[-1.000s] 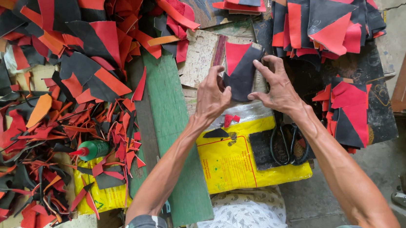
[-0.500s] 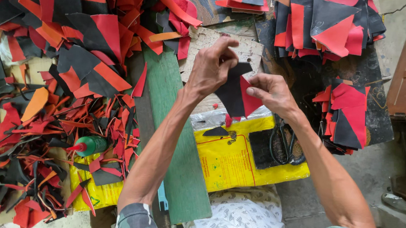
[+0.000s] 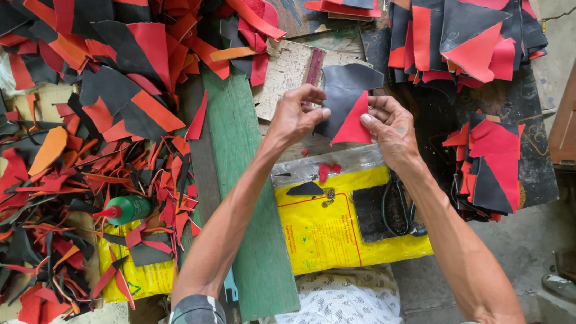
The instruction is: The person aligns red and black material pieces on a wooden board and uses a utility knife to trim edges. The person repeatedly positions the pieces, cuts along the edges, and places the trimmed pieces into a stack.
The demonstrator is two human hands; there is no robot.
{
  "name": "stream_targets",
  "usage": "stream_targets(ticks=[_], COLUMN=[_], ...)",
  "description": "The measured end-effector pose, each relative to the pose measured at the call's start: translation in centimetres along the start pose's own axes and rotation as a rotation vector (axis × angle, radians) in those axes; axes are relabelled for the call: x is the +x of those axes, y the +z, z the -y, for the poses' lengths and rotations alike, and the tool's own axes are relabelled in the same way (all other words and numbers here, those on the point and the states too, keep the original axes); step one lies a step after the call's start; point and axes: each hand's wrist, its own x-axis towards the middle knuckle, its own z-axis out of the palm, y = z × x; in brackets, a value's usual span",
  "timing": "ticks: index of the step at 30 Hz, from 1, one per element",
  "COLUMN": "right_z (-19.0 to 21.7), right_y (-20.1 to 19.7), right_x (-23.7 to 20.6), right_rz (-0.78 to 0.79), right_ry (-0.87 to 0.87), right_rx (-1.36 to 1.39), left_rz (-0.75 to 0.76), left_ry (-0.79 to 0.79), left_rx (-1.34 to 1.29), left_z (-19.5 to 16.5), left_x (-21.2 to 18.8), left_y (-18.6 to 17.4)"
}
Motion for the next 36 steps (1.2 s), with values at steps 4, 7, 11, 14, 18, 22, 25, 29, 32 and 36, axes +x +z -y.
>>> stream_targets(ticks=[4, 7, 11, 14, 18, 22, 25, 29, 32, 36], right_z=[1.3, 2.3, 3.0, 3.1, 3.0, 1.8, 0.1, -1.6, -2.4, -3.1], right_y=[-0.2, -0.2, 0.2, 0.4, 0.1, 0.5, 1.6, 2.9, 3.7, 4.7], right_x=[-0.8, -1.3, -1.8, -1.8, -1.8, -1.6, -1.2, 0.5, 1.0, 1.2], right_rz=[0.066, 0.036, -0.013, -0.031, -0.075, -0.087, -0.113, -0.178, -0.223, -0.236], right_ry=[-0.045, -0.087, -0.1, -0.106, -0.134, -0.067, -0.174, -0.133, -0.11, -0.196], right_rx=[-0.166, -0.427, -0.529, -0.542, -0.571, -0.526, -0.596, -0.409, -0.378, -0.465], left_rz=[-0.044, -0.066, -0.055, -0.065, -0.083, -0.177, -0.272, -0.327, -0.335, -0.342], left_ry=[-0.017, 0.087, 0.121, 0.1, 0.005, 0.047, 0.13, 0.08, 0.074, 0.124], left_rx=[0.211, 0.342, 0.347, 0.296, 0.058, -0.007, 0.083, 0.273, 0.278, 0.268], left_z=[0.0, 0.0, 0.2, 0.5, 0.9, 1.9, 2.7, 2.8, 2.5, 2.5], left_x=[-0.3, -0.5, -0.5, -0.5, 0.2, -0.1, -1.1, -1.7, -1.4, -1.4], left_y=[1.1, 1.3, 1.4, 1.4, 0.4, -3.0, -4.2, -3.8, -3.5, -3.7])
